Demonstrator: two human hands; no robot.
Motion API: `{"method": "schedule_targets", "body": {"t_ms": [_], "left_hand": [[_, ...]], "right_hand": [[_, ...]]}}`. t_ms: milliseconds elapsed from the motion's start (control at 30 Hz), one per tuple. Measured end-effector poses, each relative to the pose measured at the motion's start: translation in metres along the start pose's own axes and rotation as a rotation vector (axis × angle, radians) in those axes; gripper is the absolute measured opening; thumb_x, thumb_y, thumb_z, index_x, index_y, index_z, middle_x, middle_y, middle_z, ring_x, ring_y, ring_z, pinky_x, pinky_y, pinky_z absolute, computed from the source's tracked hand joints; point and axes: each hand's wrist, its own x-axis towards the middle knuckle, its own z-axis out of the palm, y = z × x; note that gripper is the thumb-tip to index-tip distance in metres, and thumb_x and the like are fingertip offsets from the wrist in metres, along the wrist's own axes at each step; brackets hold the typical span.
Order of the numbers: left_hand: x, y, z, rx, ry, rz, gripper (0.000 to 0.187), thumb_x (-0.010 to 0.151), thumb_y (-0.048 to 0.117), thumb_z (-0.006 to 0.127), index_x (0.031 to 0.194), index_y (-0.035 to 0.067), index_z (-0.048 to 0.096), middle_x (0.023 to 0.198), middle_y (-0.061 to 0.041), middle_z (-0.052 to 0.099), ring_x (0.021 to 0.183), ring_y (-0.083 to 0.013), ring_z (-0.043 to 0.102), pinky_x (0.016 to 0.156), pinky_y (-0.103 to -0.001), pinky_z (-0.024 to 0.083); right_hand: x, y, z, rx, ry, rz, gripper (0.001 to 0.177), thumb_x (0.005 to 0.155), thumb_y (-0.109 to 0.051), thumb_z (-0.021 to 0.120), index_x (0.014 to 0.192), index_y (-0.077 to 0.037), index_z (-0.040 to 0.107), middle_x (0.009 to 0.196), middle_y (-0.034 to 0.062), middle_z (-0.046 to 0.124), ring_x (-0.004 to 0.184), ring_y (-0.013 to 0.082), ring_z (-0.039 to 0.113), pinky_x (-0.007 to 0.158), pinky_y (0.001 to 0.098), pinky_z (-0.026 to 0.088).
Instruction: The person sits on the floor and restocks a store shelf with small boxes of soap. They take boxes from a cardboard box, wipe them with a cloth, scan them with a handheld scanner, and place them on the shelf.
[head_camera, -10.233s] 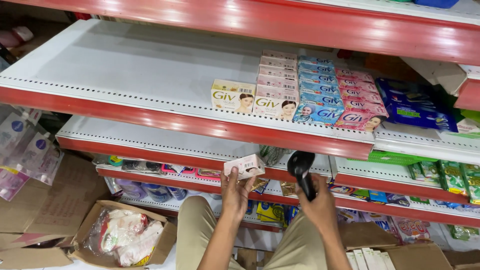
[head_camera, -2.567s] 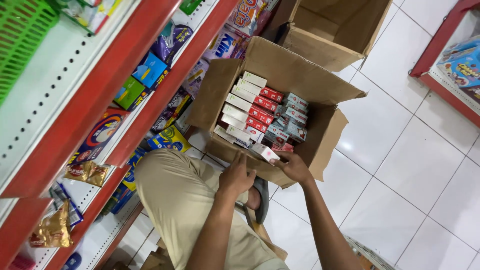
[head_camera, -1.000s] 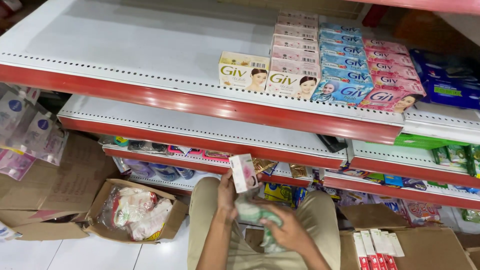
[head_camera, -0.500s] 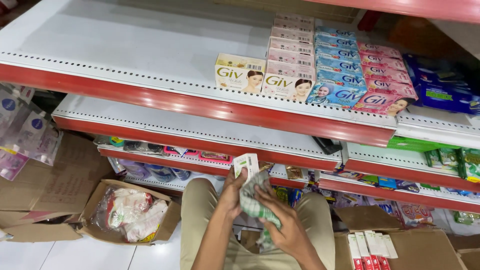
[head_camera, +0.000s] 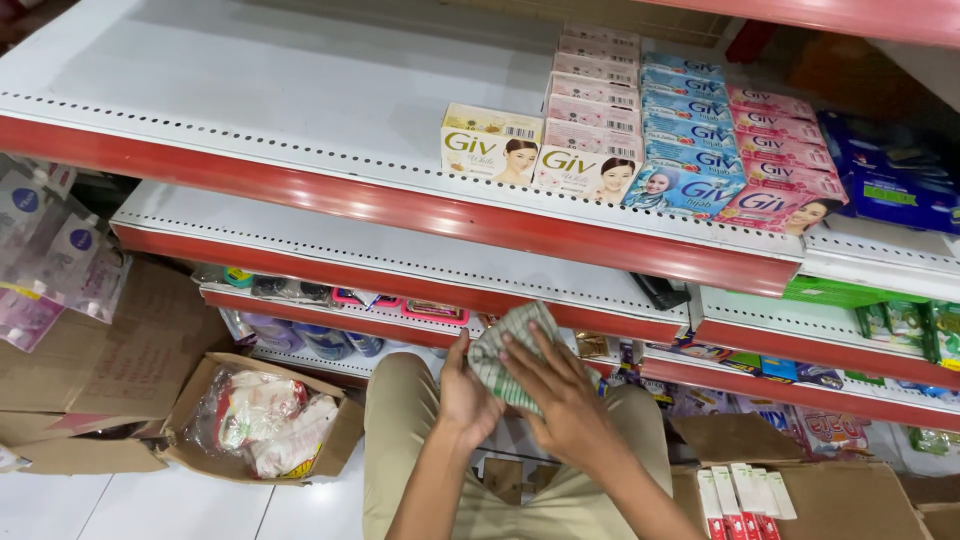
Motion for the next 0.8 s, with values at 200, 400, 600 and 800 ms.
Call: {"method": "schedule_targets", "body": {"t_ms": [200, 400, 600, 800], "left_hand": [[0.016, -0.005, -0.045, 0.175, -0.056, 0.175, 0.067, 0.104, 0.048, 0.042, 0.153, 0.002, 0.042, 0.152, -0.015, 0.055, 0.139, -0.028, 0.053, 0.116, -0.043, 0.041], [-0.007, 0.0, -0.021, 1.26, -0.184, 0.565, 0.065, 0.096, 0.016, 0.068, 0.156, 0.005, 0.043, 0.16, -0.016, 0.046, 0.15, -0.0315, 0.04, 0.123, -0.042, 0.029], [0.034, -0.03, -0.094, 1.644, -0.29, 0.878, 0.059, 0.091, 0.014, 0.074, 0.146, 0.01, 0.055, 0.139, -0.011, 0.068, 0.125, -0.0271, 0.072, 0.112, -0.038, 0.056], [0.022, 0.004, -0.036, 0.229, 0.367, 0.022, 0.068, 0.097, 0.055, 0.046, 0.139, 0.001, 0.05, 0.116, -0.017, 0.072, 0.097, -0.0287, 0.073, 0.078, -0.036, 0.064]], "right_hand": [[-0.077, 0.021, 0.001, 0.359, -0.213, 0.12, 0.049, 0.085, -0.015, 0.073, 0.134, -0.009, 0.066, 0.14, 0.0077, 0.068, 0.136, 0.0287, 0.055, 0.113, 0.0503, 0.044], [-0.024, 0.016, -0.052, 0.305, 0.193, 0.596, 0.046, 0.092, -0.015, 0.065, 0.138, -0.008, 0.064, 0.134, 0.0182, 0.07, 0.119, 0.0364, 0.067, 0.105, 0.0457, 0.053], [-0.007, -0.028, -0.02, 0.235, -0.004, 0.002, 0.055, 0.079, -0.008, 0.072, 0.133, -0.002, 0.065, 0.139, 0.0172, 0.067, 0.137, 0.0378, 0.056, 0.113, 0.051, 0.042], [-0.008, -0.044, -0.014, 0.075, 0.124, -0.14, 0.074, 0.058, 0.005, 0.06, 0.13, -0.007, 0.068, 0.143, 0.0068, 0.064, 0.146, 0.0312, 0.048, 0.12, 0.0552, 0.039]]}}
